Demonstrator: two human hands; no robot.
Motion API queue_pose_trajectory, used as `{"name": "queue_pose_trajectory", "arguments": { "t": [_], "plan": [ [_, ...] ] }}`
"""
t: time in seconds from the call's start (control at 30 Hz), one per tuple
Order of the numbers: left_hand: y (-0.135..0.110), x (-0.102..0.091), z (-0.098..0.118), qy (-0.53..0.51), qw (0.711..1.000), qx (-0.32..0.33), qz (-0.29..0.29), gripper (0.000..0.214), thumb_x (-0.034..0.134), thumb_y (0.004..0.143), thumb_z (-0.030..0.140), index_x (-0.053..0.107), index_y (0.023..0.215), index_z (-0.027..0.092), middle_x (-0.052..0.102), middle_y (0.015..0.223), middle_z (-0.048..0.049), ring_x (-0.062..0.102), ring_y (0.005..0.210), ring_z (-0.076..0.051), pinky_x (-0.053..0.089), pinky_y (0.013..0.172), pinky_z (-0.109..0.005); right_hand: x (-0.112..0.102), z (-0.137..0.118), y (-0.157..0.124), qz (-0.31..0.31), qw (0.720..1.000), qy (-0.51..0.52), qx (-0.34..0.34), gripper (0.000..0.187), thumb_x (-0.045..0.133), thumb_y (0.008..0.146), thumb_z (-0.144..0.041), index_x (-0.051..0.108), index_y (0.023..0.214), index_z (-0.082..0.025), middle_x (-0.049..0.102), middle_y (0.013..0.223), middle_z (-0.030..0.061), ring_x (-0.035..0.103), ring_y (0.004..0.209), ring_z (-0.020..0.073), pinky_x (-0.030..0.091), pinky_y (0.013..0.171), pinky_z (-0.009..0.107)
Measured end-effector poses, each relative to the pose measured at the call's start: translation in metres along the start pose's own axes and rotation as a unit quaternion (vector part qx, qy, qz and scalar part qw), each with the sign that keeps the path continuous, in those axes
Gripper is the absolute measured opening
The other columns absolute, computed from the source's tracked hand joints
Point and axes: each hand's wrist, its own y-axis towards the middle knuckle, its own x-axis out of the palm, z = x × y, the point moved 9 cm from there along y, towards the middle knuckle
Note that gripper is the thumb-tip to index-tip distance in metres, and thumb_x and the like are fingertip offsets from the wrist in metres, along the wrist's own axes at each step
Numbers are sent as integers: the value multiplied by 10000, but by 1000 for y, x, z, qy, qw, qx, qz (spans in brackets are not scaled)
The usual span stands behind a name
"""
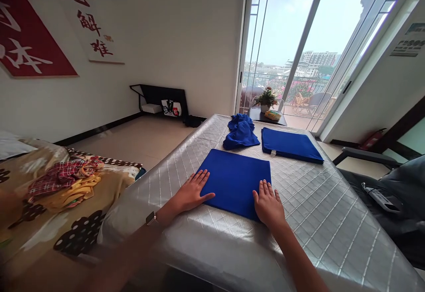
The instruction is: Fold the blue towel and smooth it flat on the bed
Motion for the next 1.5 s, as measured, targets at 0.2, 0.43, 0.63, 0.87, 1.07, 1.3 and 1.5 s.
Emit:
{"name": "queue_pose_trajectory", "arguments": {
  "t": [0.2,0.43,0.63,0.87,1.07,1.3,1.5],
  "plan": [
    [-1,0,-1,6,1000,3,4,941,244,920,805,146,1605,167,137,1660,-74,115,1533,-263,88,1247,-443,-9,1,31,32,999,18,23,678,152,1026,-437,217,1579,-50,190,1656,101,144,1527,228,123,1234,413],
    [0,2,-2,11,1000,-5,8,891,241,944,774,156,1604,183,155,1657,-73,129,1530,-260,96,1248,-437,3,6,35,49,997,40,34,678,127,1024,-444,205,1585,-69,181,1659,84,125,1530,207,112,1235,401],
    [4,-2,-4,2,999,-25,-25,864,152,973,734,199,1593,135,172,1649,-93,123,1530,-259,88,1251,-457,1,6,34,56,997,50,32,676,131,1022,-433,218,1581,-63,191,1657,87,136,1528,207,105,1235,402],
    [35,-1,103,-21,996,80,-25,794,94,1003,669,233,1592,154,221,1640,-81,163,1524,-244,167,1240,-418,1,6,34,70,996,38,30,666,151,1021,-415,247,1575,-60,220,1649,101,169,1522,218,131,1229,404],
    [95,25,196,-58,982,171,-49,801,46,1014,617,237,1579,81,229,1639,-113,163,1525,-218,104,1247,-383,1,3,29,59,998,-26,-7,614,238,980,-229,264,1574,-77,188,1657,91,143,1527,207,151,1217,382],
    [120,38,138,-61,994,89,-34,835,15,996,640,277,1565,89,243,1635,-114,153,1527,-220,105,1248,-414,-2,3,32,72,997,9,22,633,144,1021,-341,268,1565,-41,255,1637,116,198,1514,218,148,1221,390],
    [87,19,28,-22,999,-21,-28,860,51,978,696,266,1575,116,215,1641,-105,142,1527,-260,115,1247,-463,-1,5,33,73,996,29,30,637,150,1025,-370,270,1569,-60,239,1645,91,183,1518,213,129,1228,392]
  ]
}}
